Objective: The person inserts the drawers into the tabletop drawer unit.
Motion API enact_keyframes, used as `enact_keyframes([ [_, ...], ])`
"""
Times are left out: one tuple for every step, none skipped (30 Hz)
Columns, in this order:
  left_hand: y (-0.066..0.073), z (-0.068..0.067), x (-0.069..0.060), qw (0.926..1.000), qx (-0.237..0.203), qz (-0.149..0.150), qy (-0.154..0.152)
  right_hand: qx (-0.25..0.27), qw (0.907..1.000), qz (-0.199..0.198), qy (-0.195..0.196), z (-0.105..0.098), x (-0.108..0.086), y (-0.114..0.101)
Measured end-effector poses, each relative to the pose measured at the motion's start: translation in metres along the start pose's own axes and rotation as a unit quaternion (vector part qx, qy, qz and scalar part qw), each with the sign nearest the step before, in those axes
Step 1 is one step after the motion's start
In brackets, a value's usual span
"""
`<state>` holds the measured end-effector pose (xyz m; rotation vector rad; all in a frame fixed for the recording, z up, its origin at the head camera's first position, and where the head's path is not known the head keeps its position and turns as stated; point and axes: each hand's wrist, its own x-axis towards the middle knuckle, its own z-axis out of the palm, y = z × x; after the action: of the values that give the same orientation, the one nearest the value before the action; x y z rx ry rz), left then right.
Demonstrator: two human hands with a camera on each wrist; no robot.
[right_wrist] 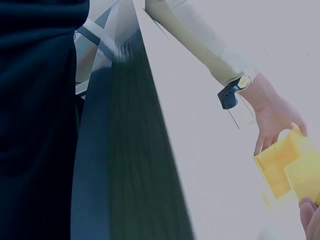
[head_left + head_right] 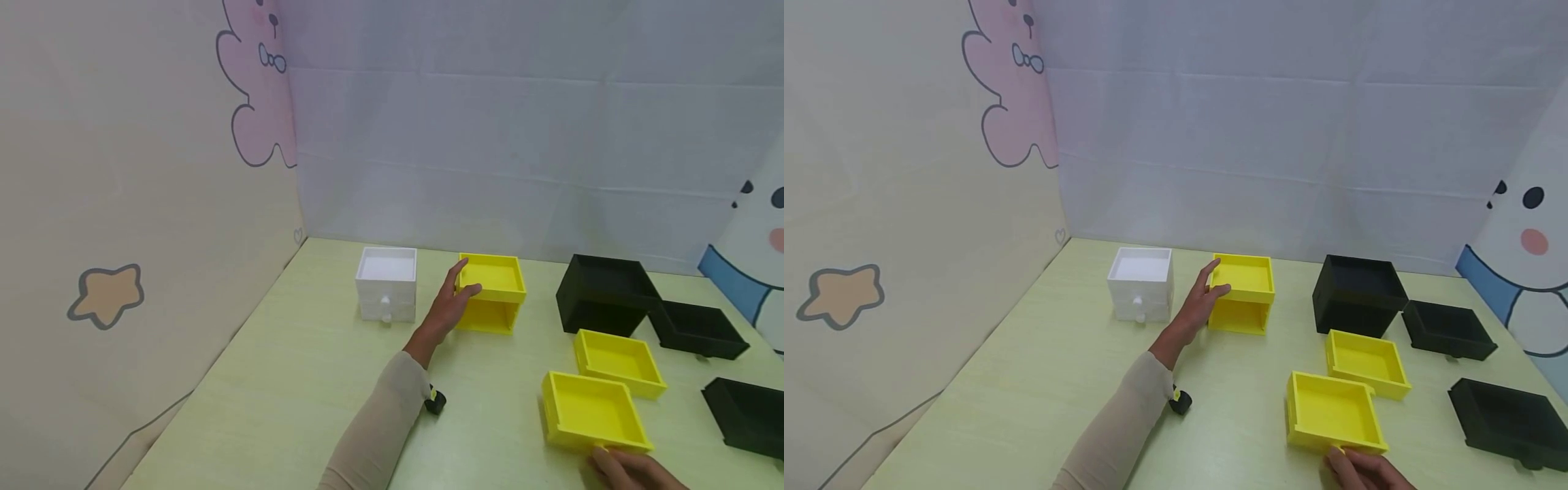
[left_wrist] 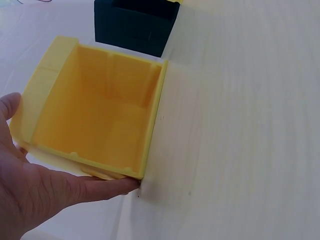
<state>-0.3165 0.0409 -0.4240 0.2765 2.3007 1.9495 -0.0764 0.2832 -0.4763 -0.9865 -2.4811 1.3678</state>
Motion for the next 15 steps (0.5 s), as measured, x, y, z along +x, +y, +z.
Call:
enact_keyframes([
  [0.000, 0.000, 0.000, 1.0000, 0.000, -0.001, 0.000, -0.010, 0.9998, -0.014, -0.007, -0.001, -0.001, -0.002],
  [-0.001, 0.000, 0.000, 1.0000, -0.002, -0.001, 0.000, -0.012, 0.9997, -0.018, -0.013, -0.001, -0.001, -0.004],
  [-0.001, -0.001, 0.000, 1.0000, -0.002, -0.001, 0.000, -0.009, 0.9996, -0.020, -0.019, -0.001, -0.003, -0.008],
  [-0.001, -0.001, 0.000, 1.0000, -0.003, -0.001, 0.000, -0.006, 0.9996, -0.018, -0.022, 0.001, -0.004, -0.012],
  [-0.002, -0.001, 0.001, 1.0000, -0.005, 0.000, 0.000, 0.000, 0.9997, -0.011, -0.022, 0.003, -0.005, -0.017],
  [-0.002, -0.001, 0.001, 1.0000, -0.006, 0.000, 0.000, 0.011, 0.9998, -0.001, -0.019, 0.005, -0.007, -0.023],
  [-0.003, -0.001, 0.001, 1.0000, -0.007, 0.001, 0.000, 0.023, 0.9996, 0.008, -0.017, 0.008, -0.009, -0.028],
  [-0.003, 0.000, 0.002, 1.0000, -0.008, 0.003, -0.001, 0.044, 0.9987, 0.024, -0.011, 0.011, -0.010, -0.033],
  [-0.003, 0.000, 0.002, 1.0000, -0.008, 0.004, -0.001, 0.060, 0.9977, 0.032, -0.005, 0.013, -0.012, -0.038],
  [-0.004, 0.000, 0.002, 0.9999, -0.009, 0.005, -0.002, 0.071, 0.9969, 0.034, 0.001, 0.015, -0.014, -0.043],
  [-0.003, 0.000, 0.002, 0.9999, -0.009, 0.006, -0.002, 0.081, 0.9961, 0.034, 0.006, 0.018, -0.016, -0.046],
  [-0.003, 0.000, 0.002, 0.9999, -0.009, 0.006, -0.003, 0.092, 0.9951, 0.033, 0.010, 0.020, -0.018, -0.050],
  [-0.003, 0.000, 0.002, 0.9999, -0.009, 0.006, -0.004, 0.104, 0.9940, 0.031, 0.013, 0.022, -0.020, -0.052],
  [-0.002, 0.000, 0.002, 0.9999, -0.010, 0.006, -0.005, 0.107, 0.9938, 0.026, 0.015, 0.024, -0.022, -0.055],
  [-0.001, -0.001, 0.002, 0.9999, -0.010, 0.006, -0.004, 0.114, 0.9932, 0.020, 0.018, 0.026, -0.023, -0.057],
])
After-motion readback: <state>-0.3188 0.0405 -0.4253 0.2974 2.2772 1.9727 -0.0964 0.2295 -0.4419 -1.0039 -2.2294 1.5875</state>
